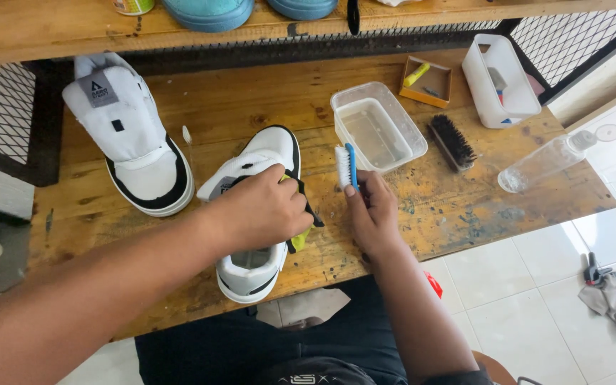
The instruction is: Scrubbing the interior and exterior of white sneakers with a brush and cleaning solution, then wiping them clean.
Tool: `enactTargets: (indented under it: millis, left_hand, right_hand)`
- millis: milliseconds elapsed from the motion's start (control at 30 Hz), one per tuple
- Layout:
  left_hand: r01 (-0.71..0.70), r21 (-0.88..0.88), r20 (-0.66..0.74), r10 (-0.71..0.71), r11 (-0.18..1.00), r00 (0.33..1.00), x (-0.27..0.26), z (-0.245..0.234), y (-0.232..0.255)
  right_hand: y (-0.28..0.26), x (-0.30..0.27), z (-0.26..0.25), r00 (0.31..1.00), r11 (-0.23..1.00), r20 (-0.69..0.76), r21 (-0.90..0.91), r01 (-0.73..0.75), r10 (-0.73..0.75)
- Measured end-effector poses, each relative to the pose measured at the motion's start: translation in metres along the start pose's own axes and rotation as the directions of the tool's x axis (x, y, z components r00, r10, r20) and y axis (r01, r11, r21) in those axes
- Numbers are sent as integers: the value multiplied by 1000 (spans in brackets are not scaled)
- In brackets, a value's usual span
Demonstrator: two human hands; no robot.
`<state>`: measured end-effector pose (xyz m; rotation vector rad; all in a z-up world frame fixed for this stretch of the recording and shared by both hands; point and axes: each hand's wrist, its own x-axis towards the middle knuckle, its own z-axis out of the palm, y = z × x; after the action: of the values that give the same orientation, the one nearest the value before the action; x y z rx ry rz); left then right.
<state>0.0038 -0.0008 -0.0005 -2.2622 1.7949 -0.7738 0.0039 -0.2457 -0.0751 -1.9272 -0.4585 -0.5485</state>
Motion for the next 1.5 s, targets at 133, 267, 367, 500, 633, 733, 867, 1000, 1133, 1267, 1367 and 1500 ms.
enactTargets:
  millis: [133,267,367,500,633,733,867,1000,1133,1267,1367,1500]
  left_hand:
    - [24,-5,16,-24,1000,1000,4,-7,-2]
    - [65,66,8,-66,996,998,8,-26,-7]
    - [75,70,-47,-72,995,996,10,-33,-9]
    - [35,-6,45,-35,999,998,3,-20,-2]
    - [33,-12,-2,-33,999,999,-3,6,3]
    - [14,-39,25,-13,999,1000,-3,9,3]
    - [21,-14,58,-20,1000,998,2,-2,2]
    - [75,-26,30,-75,997,997,4,-20,-4]
    - [150,-45,-20,-151,988,988,-2,-36,-23]
    - [359,-248,118,-340,900,933,-18,-67,-52]
    - [600,-374,196,-572,707,797,-19,-101,-64]
    - [841,-442,218,-872,312,439,-22,-105,-70]
  right_hand:
    - [-2,0,-1,1000,1000,-6,9,-8,8]
    - [-6,1,0,1000,1000,-15,24,-2,3]
    - [-8,2,-1,1000,1000,-8,4,8,-8]
    - [-6,1,0,1000,1000,-3,-15,7,-7]
    - [-7,2,1,1000,1000,-17,3,-2,2]
    - [-12,3,0,1000,1000,-7,0,17,-17]
    - [-10,3,0,1000,1000,4,0,25,-25]
    - [-4,2,0,999,999,-2,10,34,-34]
    - [-9,4,-2,1000,999,5,27,30,-30]
    - [1,1,-1,999,999,-8,31,34,-34]
    - [-5,0,-1,1000,999,4,-34,-12,12]
    - [-16,-2,1,981,982,57,42,-186,183]
